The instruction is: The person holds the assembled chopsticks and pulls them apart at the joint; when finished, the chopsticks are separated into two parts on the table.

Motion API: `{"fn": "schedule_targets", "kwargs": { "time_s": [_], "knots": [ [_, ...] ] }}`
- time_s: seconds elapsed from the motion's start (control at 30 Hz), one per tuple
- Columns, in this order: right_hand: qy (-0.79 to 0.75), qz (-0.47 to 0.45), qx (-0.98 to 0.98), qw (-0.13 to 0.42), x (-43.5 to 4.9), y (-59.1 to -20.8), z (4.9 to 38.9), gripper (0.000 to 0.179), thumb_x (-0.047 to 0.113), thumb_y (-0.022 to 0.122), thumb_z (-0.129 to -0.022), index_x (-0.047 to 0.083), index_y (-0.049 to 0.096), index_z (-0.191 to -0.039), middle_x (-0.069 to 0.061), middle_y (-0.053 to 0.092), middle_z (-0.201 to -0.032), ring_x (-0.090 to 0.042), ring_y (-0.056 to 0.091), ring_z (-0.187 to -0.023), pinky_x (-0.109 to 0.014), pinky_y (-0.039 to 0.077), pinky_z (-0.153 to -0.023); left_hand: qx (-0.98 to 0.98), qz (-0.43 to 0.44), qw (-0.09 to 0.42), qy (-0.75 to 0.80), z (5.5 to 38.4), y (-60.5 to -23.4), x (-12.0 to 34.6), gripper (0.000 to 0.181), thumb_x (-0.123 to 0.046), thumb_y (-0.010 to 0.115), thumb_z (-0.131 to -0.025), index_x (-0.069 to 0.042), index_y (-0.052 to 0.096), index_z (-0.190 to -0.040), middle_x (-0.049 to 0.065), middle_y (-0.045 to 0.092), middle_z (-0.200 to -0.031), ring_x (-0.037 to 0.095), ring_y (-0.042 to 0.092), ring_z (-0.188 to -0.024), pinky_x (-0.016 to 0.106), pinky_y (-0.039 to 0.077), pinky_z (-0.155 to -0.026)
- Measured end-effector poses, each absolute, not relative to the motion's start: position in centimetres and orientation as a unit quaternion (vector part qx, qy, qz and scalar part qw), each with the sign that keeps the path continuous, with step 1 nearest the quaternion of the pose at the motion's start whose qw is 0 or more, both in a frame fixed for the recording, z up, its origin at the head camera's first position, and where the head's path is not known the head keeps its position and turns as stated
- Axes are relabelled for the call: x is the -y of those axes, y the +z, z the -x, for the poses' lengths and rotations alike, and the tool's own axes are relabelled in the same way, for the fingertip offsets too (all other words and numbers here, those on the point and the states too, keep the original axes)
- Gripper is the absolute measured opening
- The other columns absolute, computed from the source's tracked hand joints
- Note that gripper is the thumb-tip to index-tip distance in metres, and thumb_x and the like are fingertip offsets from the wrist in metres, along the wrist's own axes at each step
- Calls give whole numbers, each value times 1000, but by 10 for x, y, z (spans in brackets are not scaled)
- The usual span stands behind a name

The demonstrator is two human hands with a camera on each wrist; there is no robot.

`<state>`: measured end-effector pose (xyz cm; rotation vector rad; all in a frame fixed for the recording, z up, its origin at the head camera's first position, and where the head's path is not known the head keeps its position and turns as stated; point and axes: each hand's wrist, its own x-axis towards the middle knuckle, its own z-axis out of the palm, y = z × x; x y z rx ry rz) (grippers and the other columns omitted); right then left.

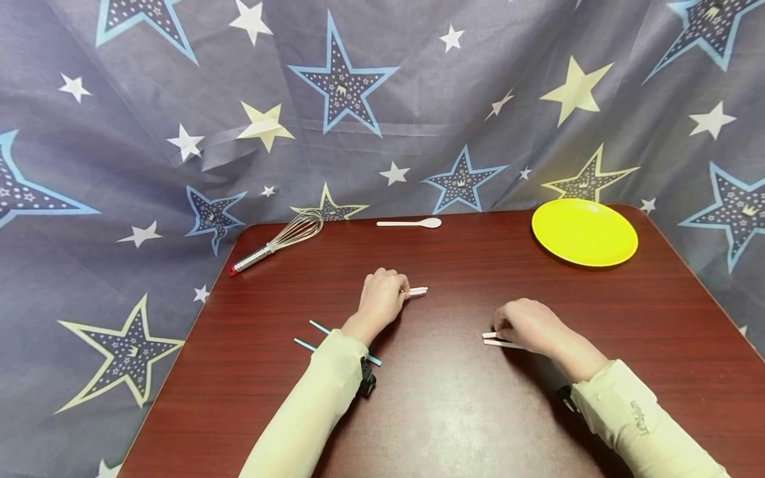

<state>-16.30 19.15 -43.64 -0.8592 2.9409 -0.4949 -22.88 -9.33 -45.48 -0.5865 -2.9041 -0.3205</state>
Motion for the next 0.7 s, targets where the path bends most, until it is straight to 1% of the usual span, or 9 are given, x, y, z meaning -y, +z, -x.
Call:
{"fn": "schedule_targets", "kwargs": {
  "time_s": [0.1,0.33,0.57,0.67,0.7],
  "knots": [
    [-157,270,-950,27,-192,-437,163,23,5,78,-74,20,62,-66,12,57,-66,-7,47,-58,-30,41,-54,973,196,82,-95,231,-456,91,11,-24,76,-83,-20,69,-77,-4,62,-78,20,54,-82,37,42,-73],
    [-158,275,-948,27,-194,-439,163,29,5,78,-72,21,57,-61,13,51,-61,-8,42,-55,-29,38,-52,971,202,86,-92,234,-460,88,14,-23,77,-82,-19,66,-74,-3,61,-76,22,54,-80,37,42,-72],
    [-160,289,-943,25,-196,-440,164,30,3,79,-72,20,56,-61,13,48,-60,-7,40,-56,-27,37,-53,967,210,117,-80,239,-466,90,19,-20,79,-78,-20,62,-68,-4,56,-70,21,52,-75,35,39,-67],
    [-164,297,-940,23,-197,-440,165,30,2,79,-72,19,56,-62,13,48,-61,-6,40,-56,-27,37,-54,969,207,114,-74,239,-466,90,18,-22,79,-78,-20,63,-69,-4,57,-71,22,52,-76,36,40,-68],
    [-166,299,-939,23,-197,-440,165,30,2,79,-72,19,57,-62,13,49,-61,-6,40,-57,-27,38,-54,971,202,105,-71,237,-462,88,18,-21,79,-79,-19,64,-69,-3,57,-71,22,53,-77,36,40,-68]
  ]
}}
